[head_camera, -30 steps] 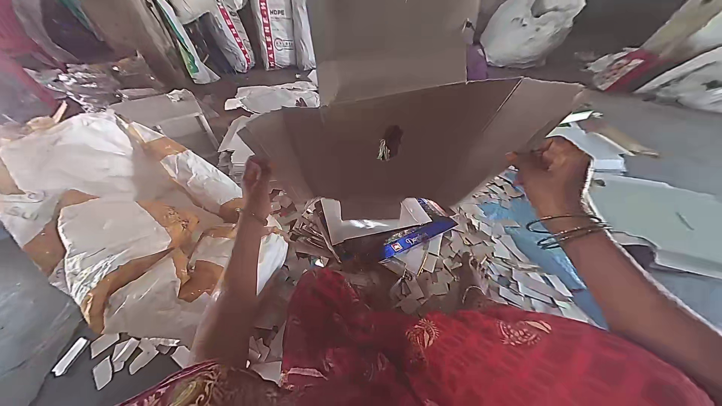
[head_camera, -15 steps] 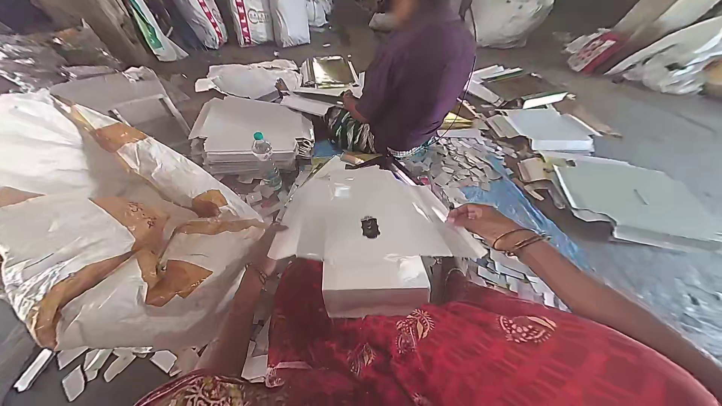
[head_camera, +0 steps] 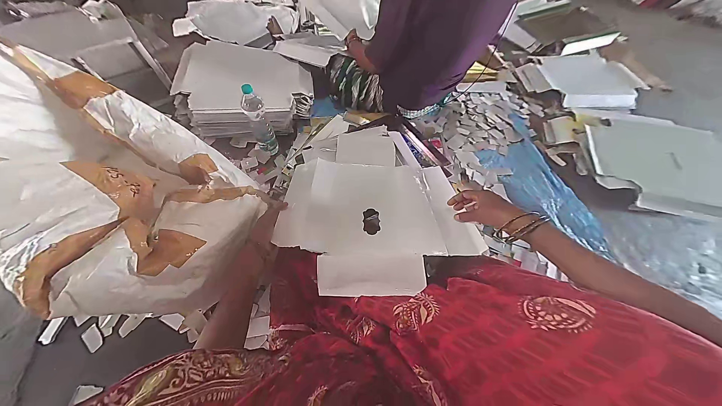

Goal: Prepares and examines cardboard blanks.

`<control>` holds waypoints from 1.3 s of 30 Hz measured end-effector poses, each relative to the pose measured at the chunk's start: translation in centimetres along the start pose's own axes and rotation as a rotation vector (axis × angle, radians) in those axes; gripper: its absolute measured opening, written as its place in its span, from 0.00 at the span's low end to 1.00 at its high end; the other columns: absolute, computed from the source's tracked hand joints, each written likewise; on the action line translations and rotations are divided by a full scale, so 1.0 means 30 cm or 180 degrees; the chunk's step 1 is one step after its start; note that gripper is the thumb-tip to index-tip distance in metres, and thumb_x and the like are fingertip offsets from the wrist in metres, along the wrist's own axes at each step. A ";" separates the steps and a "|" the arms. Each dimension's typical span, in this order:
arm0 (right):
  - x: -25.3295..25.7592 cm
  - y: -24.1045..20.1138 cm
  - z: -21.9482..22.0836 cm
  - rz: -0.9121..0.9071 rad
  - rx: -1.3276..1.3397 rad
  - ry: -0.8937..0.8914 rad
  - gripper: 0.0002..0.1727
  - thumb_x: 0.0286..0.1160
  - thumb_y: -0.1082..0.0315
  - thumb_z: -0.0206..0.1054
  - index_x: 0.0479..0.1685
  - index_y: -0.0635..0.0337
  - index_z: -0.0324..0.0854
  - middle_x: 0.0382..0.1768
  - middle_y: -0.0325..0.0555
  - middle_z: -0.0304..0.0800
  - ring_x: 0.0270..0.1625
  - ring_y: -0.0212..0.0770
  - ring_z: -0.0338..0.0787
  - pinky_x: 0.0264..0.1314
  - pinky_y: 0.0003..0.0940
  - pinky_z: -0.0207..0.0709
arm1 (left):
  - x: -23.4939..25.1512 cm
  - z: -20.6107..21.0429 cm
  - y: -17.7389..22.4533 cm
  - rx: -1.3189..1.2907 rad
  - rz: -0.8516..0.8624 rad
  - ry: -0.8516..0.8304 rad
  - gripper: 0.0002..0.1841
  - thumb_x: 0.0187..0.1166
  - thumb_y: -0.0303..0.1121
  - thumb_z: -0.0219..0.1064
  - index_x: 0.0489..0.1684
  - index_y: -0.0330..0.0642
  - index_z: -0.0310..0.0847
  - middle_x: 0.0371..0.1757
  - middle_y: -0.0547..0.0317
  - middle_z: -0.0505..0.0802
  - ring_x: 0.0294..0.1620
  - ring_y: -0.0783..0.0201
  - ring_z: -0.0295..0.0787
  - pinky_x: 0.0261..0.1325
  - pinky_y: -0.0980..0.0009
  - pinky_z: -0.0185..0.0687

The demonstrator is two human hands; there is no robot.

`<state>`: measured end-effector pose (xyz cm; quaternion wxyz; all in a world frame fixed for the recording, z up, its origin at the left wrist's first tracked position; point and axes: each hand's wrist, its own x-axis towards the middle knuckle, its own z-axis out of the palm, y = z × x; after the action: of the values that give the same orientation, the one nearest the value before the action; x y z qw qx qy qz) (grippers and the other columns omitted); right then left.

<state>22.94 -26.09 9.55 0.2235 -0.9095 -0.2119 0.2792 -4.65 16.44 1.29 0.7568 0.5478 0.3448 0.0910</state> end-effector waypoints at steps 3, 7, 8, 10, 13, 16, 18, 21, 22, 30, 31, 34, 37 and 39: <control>-0.009 -0.003 -0.002 0.0044 0.0006 0.0004 0.22 0.66 0.81 0.78 0.62 0.69 0.82 0.58 0.64 0.88 0.58 0.60 0.89 0.62 0.57 0.80 | 0.000 -0.004 -0.004 -0.0129 0.0080 -0.0058 0.20 0.95 0.40 0.45 0.78 0.42 0.69 0.54 0.51 0.90 0.48 0.63 0.90 0.52 0.64 0.87; -0.014 -0.015 -0.007 -0.0054 0.0143 0.0136 0.31 0.66 0.80 0.78 0.73 0.67 0.76 0.66 0.67 0.83 0.62 0.61 0.87 0.62 0.58 0.79 | -0.043 0.018 0.048 -0.0060 -0.0469 -0.0375 0.21 0.91 0.47 0.53 0.69 0.41 0.74 0.46 0.53 0.91 0.44 0.64 0.91 0.47 0.66 0.89; -0.017 -0.020 -0.008 -0.0053 0.0225 0.0226 0.36 0.65 0.80 0.78 0.78 0.65 0.72 0.70 0.68 0.80 0.64 0.63 0.85 0.62 0.60 0.79 | -0.032 0.001 0.037 -0.0063 -0.0530 -0.0573 0.21 0.91 0.44 0.54 0.74 0.41 0.71 0.52 0.53 0.91 0.49 0.64 0.91 0.52 0.65 0.89; -0.025 -0.027 -0.011 -0.0011 0.0416 0.0478 0.46 0.62 0.81 0.80 0.85 0.63 0.62 0.77 0.69 0.72 0.69 0.67 0.83 0.64 0.63 0.79 | -0.043 0.008 0.049 0.0065 -0.0490 -0.0749 0.19 0.91 0.36 0.56 0.75 0.39 0.69 0.55 0.53 0.90 0.51 0.66 0.90 0.55 0.67 0.87; -0.061 -0.040 -0.010 0.0173 0.0789 0.0810 0.53 0.61 0.80 0.80 0.91 0.59 0.52 0.80 0.71 0.69 0.69 0.68 0.83 0.65 0.63 0.79 | -0.170 0.119 0.166 0.0540 -0.0418 -0.0490 0.07 0.86 0.20 0.55 0.55 0.35 0.75 0.38 0.61 0.85 0.36 0.74 0.84 0.43 0.77 0.84; -0.053 -0.060 0.006 0.0431 0.1267 0.0746 0.57 0.62 0.76 0.81 0.93 0.52 0.46 0.74 0.70 0.76 0.66 0.61 0.86 0.64 0.56 0.81 | -0.076 0.030 0.070 0.0426 -0.0127 -0.0637 0.21 0.82 0.24 0.65 0.73 0.35 0.68 0.49 0.51 0.91 0.45 0.66 0.92 0.50 0.69 0.90; -0.051 -0.059 0.017 0.0463 0.1427 0.0481 0.58 0.63 0.77 0.80 0.94 0.51 0.42 0.68 0.67 0.81 0.60 0.53 0.89 0.61 0.48 0.83 | -0.018 -0.014 0.016 0.0406 0.0023 -0.0576 0.35 0.79 0.30 0.72 0.85 0.38 0.57 0.59 0.43 0.89 0.52 0.58 0.93 0.54 0.62 0.92; -0.061 -0.064 0.017 0.0293 0.1393 0.0158 0.52 0.63 0.83 0.77 0.90 0.57 0.50 0.62 0.64 0.86 0.53 0.47 0.92 0.58 0.42 0.85 | -0.028 -0.007 0.021 0.0553 0.0088 -0.0286 0.37 0.76 0.30 0.75 0.84 0.38 0.59 0.61 0.43 0.88 0.51 0.60 0.93 0.53 0.63 0.92; -0.056 -0.070 0.013 0.0236 0.1326 0.0137 0.49 0.63 0.83 0.76 0.88 0.59 0.55 0.61 0.64 0.87 0.53 0.47 0.91 0.58 0.43 0.84 | -0.032 -0.009 0.026 0.0536 0.0122 -0.0208 0.37 0.75 0.30 0.75 0.83 0.38 0.60 0.60 0.44 0.88 0.51 0.60 0.93 0.53 0.64 0.92; -0.026 -0.075 -0.033 -0.0019 0.1168 0.0622 0.32 0.66 0.78 0.78 0.72 0.71 0.70 0.55 0.65 0.88 0.54 0.54 0.90 0.60 0.54 0.82 | -0.031 0.000 0.056 0.0483 0.0522 0.0072 0.34 0.75 0.30 0.75 0.82 0.41 0.64 0.62 0.45 0.88 0.54 0.58 0.91 0.58 0.59 0.89; -0.029 -0.080 -0.038 -0.0030 0.1207 0.0662 0.33 0.66 0.78 0.77 0.73 0.70 0.70 0.56 0.63 0.89 0.55 0.52 0.91 0.61 0.52 0.84 | -0.027 0.008 0.057 0.0476 0.0535 0.0088 0.34 0.75 0.30 0.75 0.82 0.42 0.64 0.63 0.46 0.88 0.54 0.58 0.90 0.58 0.59 0.89; -0.028 -0.088 -0.049 -0.0188 0.1264 0.0804 0.32 0.69 0.80 0.74 0.74 0.70 0.68 0.57 0.65 0.87 0.55 0.51 0.90 0.62 0.50 0.83 | -0.023 0.028 0.063 0.0404 0.0657 0.0117 0.34 0.75 0.29 0.75 0.82 0.42 0.64 0.61 0.47 0.88 0.52 0.61 0.91 0.55 0.62 0.90; -0.047 -0.123 -0.079 -0.0641 0.1280 0.1231 0.28 0.76 0.79 0.67 0.76 0.71 0.66 0.55 0.65 0.87 0.52 0.49 0.91 0.59 0.48 0.84 | -0.012 0.065 0.073 0.0316 0.0994 0.0052 0.35 0.75 0.28 0.74 0.83 0.35 0.61 0.62 0.47 0.88 0.54 0.64 0.92 0.56 0.65 0.91; -0.077 -0.174 -0.114 -0.0965 0.1329 0.1646 0.24 0.80 0.76 0.64 0.76 0.68 0.68 0.52 0.61 0.89 0.47 0.45 0.91 0.54 0.44 0.85 | 0.006 0.102 0.087 0.0116 0.1212 0.0124 0.37 0.74 0.28 0.74 0.83 0.33 0.59 0.63 0.48 0.87 0.55 0.67 0.91 0.57 0.69 0.91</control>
<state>21.90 -24.03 15.80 0.4894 -0.8430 -0.2193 0.0410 -2.00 15.19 4.04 0.7090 0.6149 0.2511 0.2369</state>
